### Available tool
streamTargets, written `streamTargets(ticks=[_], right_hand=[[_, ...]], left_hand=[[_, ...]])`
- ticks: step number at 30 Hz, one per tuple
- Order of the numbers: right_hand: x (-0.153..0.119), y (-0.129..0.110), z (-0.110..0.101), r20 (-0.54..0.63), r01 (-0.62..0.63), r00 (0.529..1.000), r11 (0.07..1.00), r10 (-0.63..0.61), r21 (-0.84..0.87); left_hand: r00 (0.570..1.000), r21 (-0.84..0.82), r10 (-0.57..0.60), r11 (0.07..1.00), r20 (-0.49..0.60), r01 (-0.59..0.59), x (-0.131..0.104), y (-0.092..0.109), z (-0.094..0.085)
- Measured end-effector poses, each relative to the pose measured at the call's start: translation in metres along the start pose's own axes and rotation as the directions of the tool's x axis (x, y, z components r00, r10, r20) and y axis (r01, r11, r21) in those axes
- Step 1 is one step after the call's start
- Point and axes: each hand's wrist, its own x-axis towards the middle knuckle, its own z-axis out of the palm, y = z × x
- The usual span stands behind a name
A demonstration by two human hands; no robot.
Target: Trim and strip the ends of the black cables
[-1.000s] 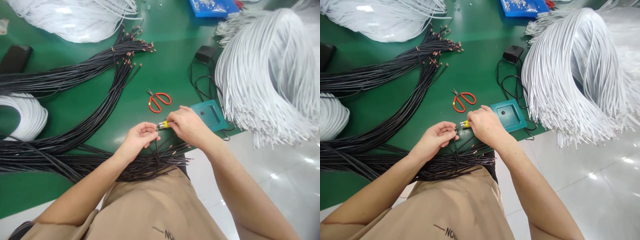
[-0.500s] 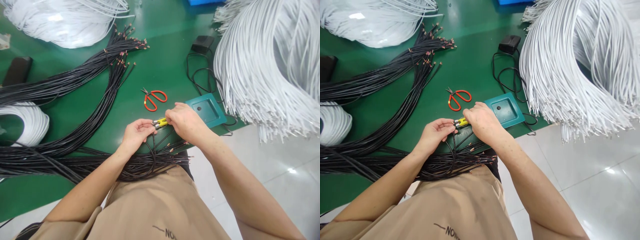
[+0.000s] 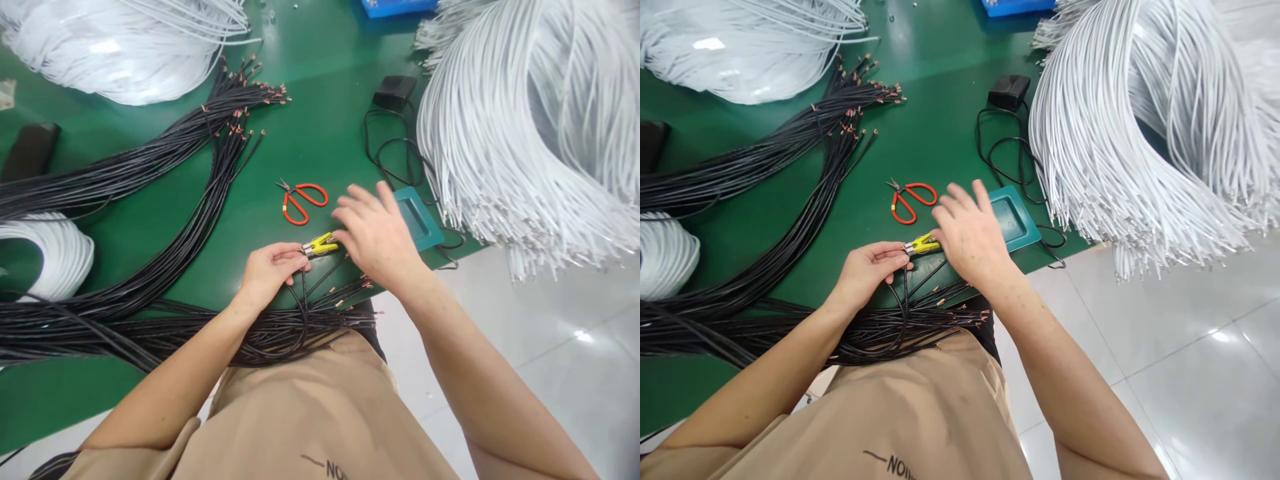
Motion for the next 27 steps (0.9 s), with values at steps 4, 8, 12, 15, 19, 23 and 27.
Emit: streamTargets(ticks=[4,8,12,15,19,23,27], right_hand=[[-0.004,0.007,0.004,-0.069,-0.204,0.978,0.973,0.198,-0.106],[0.0,-0.007,0.003,-0.088,-0.173,0.982,0.984,0.168,-0.05],[0.004,-0.042,0.002,-0.049,-0.083,0.995,0.986,0.091,0.143],[0.007,-0.063,0.005,-0.008,-0.092,0.995,0.978,0.095,0.185],[0.009,-0.07,0.01,0.003,-0.076,0.997,0.982,0.077,0.175],[0.008,-0.066,0.012,0.005,-0.044,0.999,0.978,0.044,0.204],[0.007,-0.065,0.014,0.007,-0.073,0.997,0.959,0.074,0.274]], left_hand=[[1.0,-0.04,-0.009,0.999,0.012,0.009,-0.001,-0.002,-0.004],[1.0,-0.135,0.022,0.991,0.002,-0.021,-0.005,-0.002,-0.009],[0.998,-0.195,0.017,0.981,0.065,-0.004,-0.009,0.002,-0.012],[0.988,-0.198,0.0,0.98,0.155,0.032,-0.011,0.005,-0.013],[0.978,-0.284,-0.019,0.956,0.208,0.079,-0.011,0.007,-0.016],[0.967,-0.366,-0.025,0.923,0.255,0.12,-0.01,0.007,-0.019],[0.975,-0.353,-0.006,0.932,0.222,0.086,-0.009,0.008,-0.019]])
